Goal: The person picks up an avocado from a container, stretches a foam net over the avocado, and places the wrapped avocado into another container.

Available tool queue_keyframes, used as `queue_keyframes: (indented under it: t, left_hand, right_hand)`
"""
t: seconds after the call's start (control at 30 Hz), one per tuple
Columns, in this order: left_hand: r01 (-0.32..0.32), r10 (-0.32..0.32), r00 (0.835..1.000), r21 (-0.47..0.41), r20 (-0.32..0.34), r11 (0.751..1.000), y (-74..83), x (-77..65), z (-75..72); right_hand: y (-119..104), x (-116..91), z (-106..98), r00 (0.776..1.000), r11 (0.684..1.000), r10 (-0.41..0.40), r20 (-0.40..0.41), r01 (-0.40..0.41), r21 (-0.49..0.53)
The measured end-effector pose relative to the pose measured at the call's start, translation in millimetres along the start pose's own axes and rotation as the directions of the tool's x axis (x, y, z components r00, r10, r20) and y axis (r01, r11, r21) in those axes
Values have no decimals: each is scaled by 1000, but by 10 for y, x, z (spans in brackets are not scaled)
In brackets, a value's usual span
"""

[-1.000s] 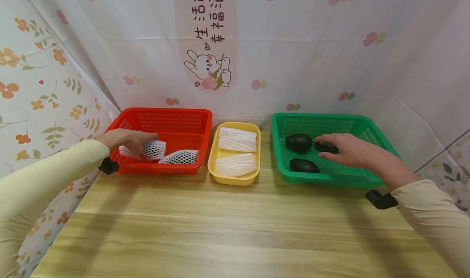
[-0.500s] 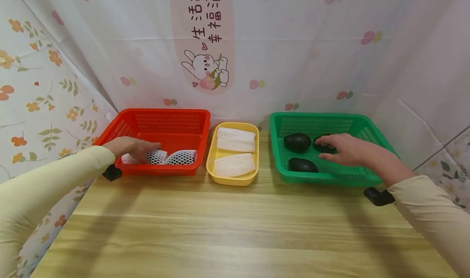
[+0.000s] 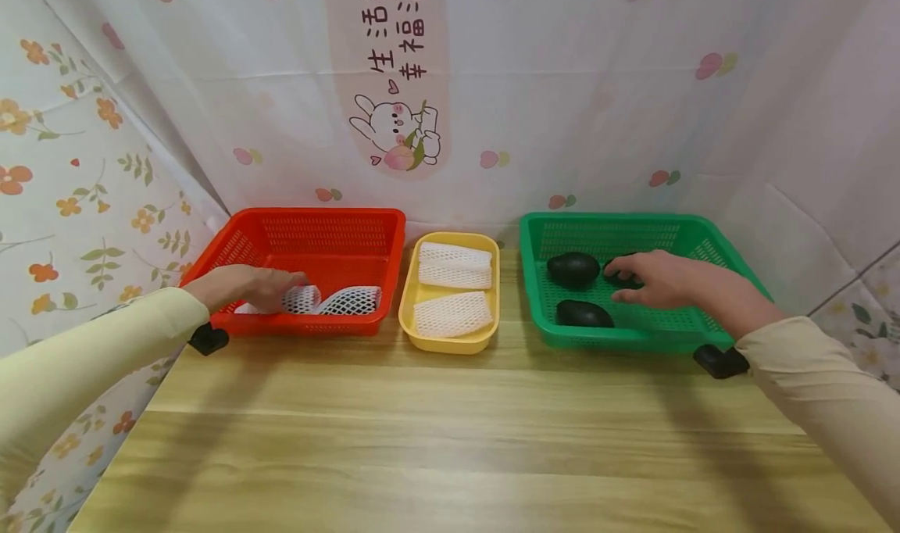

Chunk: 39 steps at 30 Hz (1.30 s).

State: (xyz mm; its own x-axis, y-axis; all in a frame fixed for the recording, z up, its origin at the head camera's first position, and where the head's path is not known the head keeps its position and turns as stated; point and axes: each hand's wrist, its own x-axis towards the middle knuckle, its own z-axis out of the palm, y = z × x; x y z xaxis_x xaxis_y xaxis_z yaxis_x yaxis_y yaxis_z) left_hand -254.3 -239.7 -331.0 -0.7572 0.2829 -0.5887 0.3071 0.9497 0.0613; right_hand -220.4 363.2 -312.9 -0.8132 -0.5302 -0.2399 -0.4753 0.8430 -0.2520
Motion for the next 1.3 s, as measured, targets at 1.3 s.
queue_keyframes:
  t: [1.3]
  left_hand:
    - [-482, 538, 838, 341, -90, 807, 2008, 117, 136]
  right_hand:
    - [15, 352, -70, 952, 989, 50, 303, -89, 116]
